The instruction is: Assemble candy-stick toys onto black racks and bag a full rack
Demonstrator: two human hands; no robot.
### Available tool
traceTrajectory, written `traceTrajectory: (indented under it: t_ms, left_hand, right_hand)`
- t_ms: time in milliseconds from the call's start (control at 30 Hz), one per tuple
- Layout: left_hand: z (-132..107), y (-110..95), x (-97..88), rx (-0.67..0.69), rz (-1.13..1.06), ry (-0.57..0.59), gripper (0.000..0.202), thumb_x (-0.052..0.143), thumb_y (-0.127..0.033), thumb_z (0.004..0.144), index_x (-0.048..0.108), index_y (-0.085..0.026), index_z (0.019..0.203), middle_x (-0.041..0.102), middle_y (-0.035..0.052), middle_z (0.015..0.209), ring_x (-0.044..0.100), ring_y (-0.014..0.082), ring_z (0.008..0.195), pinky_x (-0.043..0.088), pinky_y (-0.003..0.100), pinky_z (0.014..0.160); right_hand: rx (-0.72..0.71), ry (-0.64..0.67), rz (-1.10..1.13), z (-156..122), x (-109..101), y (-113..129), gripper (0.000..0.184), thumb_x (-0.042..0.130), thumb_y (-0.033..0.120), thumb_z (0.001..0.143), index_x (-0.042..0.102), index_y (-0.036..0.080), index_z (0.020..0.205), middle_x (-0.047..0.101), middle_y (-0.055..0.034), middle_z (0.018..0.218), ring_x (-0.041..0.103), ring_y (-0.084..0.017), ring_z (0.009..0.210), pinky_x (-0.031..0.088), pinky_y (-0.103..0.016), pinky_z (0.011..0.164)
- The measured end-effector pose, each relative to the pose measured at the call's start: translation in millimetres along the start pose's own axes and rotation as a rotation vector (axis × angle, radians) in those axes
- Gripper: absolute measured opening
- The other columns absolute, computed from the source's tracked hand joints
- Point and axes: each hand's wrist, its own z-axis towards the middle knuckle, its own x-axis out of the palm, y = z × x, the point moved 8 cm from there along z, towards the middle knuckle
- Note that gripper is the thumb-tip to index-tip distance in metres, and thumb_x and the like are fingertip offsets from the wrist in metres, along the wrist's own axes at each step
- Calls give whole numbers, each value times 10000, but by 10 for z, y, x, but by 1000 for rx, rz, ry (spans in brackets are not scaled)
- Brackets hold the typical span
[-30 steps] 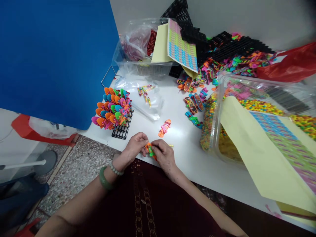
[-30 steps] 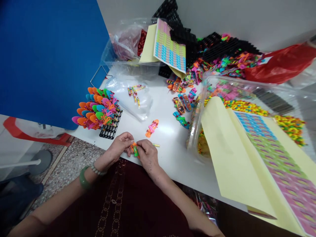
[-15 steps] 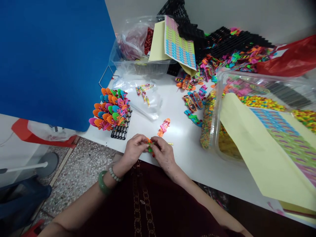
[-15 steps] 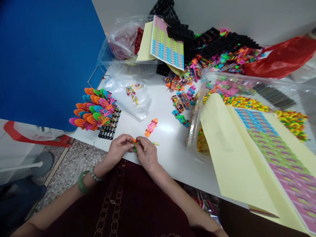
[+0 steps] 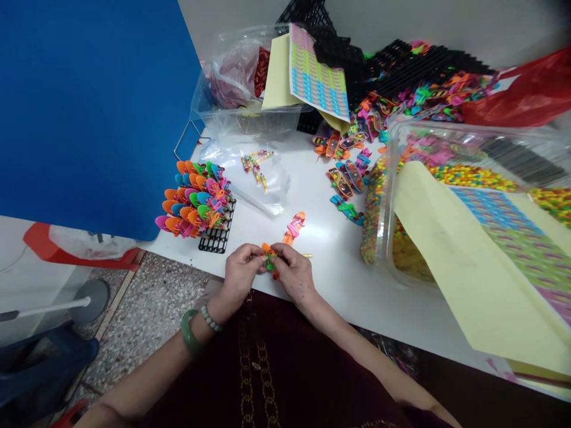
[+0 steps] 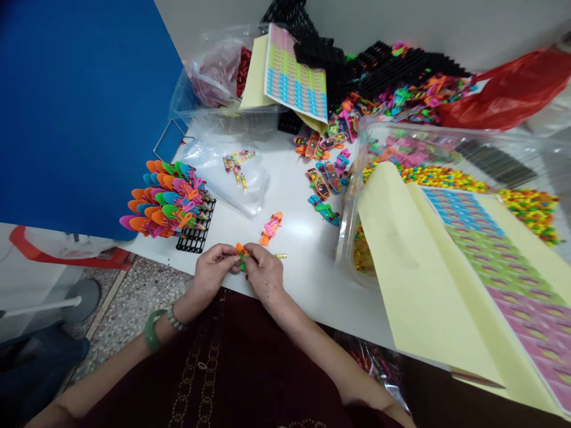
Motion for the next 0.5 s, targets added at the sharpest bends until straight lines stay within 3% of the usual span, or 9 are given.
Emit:
traceTrajectory:
  t_ms: [100,333,500]
  left_hand:
    - [5,64,36,-113,-112,27,174,714,-257,664,626,-162,780,640,-29,618,606,112,494,499,233,530]
    - [2,105,17,-152,-241,39,287,727,-356,688,666,-132,855,659,-7,616,615,109,514,530,240,551]
    - [-2,136,25,-197,-322,28,281,761,-326,645,663,-130,820,660,4,624,617,113,543,518,232,537]
  right_hand:
    - [22,-1,44,6,-3,-31,167,559,260,789,677,270,907,704,30,832,636,-168,769,502,-279,685]
    - [51,-16,127,3,-5,-86,165,573,287,788,686,256,905,702,27,822,629,-160,755,510,-275,696]
    - [50,-5,132,1,8,-94,163,579,291,788,692,256,901,693,36,812,613,-146,722,497,-267,690]
